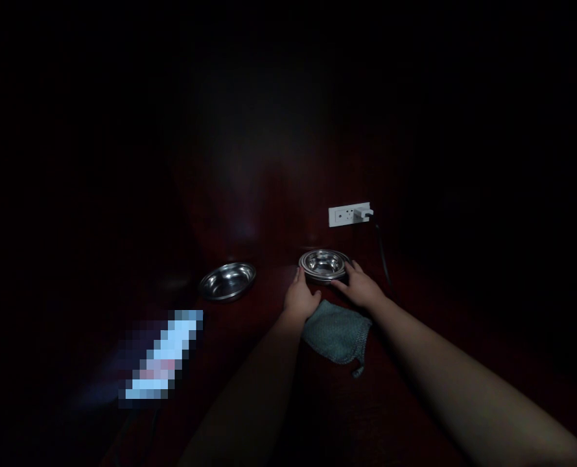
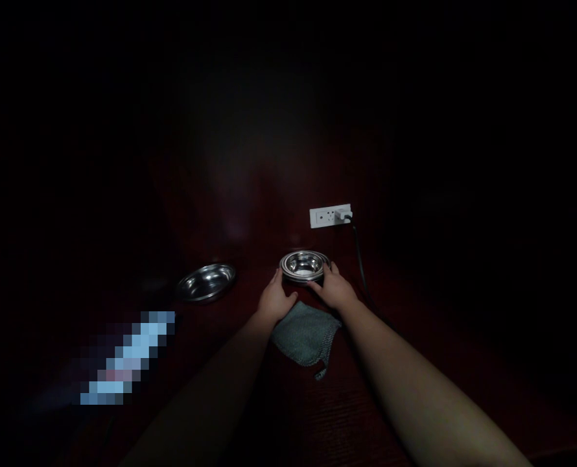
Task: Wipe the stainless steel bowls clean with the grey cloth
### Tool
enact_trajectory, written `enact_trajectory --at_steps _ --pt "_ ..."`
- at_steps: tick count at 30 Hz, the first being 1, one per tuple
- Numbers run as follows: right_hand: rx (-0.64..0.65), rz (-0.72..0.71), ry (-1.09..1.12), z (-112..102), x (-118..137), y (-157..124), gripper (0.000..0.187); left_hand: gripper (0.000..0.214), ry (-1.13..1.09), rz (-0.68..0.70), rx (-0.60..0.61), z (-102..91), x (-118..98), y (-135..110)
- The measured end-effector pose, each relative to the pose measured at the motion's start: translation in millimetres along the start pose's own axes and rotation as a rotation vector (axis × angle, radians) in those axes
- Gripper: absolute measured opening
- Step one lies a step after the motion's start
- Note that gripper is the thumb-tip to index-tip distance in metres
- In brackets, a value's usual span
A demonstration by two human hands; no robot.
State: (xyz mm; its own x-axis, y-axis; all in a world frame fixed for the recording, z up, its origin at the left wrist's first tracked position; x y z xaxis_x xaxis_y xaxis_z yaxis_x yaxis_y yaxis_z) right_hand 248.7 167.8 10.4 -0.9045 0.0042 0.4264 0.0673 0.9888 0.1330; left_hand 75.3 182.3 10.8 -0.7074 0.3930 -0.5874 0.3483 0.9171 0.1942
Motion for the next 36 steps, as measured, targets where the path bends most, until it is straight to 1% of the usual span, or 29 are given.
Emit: enact_trajectory --at_steps 5,11,17,19,20,22,23,24,26,27,28,30,32,33,36 --pt "-0.029 -0.003 0.024 -4 -1 -1 0.076 0.089 -0.010 -0.013 0.003 0.2 2 1" --pt "-0.076 -0.006 0.054 -9 -4 -2 0.073 0.086 -0.030 0.017 -0.018 0.1 4 2" --pt "-0.065 -0.009 0.041 -6 -2 -3 0.072 0.084 -0.094 0.038 -0.004 0.5 7 1" --pt "-0.052 -0.008 0.051 -4 -1 -4 0.072 0.078 -0.132 0.033 -0.025 -1.8 10 1" --pt "-0.053 -0.001 0.060 -4 0 -5 0.072 0.072 -0.141 0.017 -0.062 -5.2 12 -1" --pt "-0.089 0.011 0.071 -10 1 -10 0.076 0.060 -0.126 -0.011 -0.095 -8.3 16 -4" --pt "-0.128 0.023 0.068 -16 1 -14 0.076 0.055 -0.116 -0.016 -0.104 -9.4 17 -8" --pt "-0.173 0.026 0.058 -24 3 -18 0.074 0.051 -0.103 -0.013 -0.106 -10.5 16 -12" --pt "-0.231 0.023 0.045 -37 8 -28 0.059 0.044 -0.063 0.012 -0.102 -14.1 14 -24" --pt "-0.226 0.013 0.030 -40 11 -33 0.050 0.041 -0.035 0.034 -0.095 -17.3 11 -31" --pt "-0.178 0.002 0.030 -39 14 -36 0.043 0.037 -0.002 0.056 -0.084 -21.7 8 -39" --pt "-0.035 -0.010 0.060 -28 18 -42 0.037 0.033 0.081 0.094 -0.064 -36.1 4 -53" --pt "0.113 -0.029 0.036 -11 24 -49 0.042 0.030 0.175 0.107 -0.052 -58.0 3 -64" --pt "0.166 -0.037 0.013 -4 27 -52 0.046 0.030 0.223 0.100 -0.048 -71.0 5 -68" --pt "0.251 -0.052 -0.057 8 36 -58 0.055 0.033 0.359 0.031 -0.047 -110.6 18 -72"
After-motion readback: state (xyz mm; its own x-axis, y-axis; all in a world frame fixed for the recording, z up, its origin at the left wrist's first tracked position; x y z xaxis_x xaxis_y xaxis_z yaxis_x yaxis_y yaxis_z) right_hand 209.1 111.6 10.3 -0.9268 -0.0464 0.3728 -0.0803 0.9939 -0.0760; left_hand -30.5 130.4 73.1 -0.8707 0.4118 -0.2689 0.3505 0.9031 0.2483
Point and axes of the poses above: each hand's wrist, its own y-axis towards the middle knuckle, its own z-axis out of the palm, x = y × z, the point moved 9 cm from there along y, towards the middle knuckle, and after that the axes turned 11 degrees about x, right-handed, at the moved point
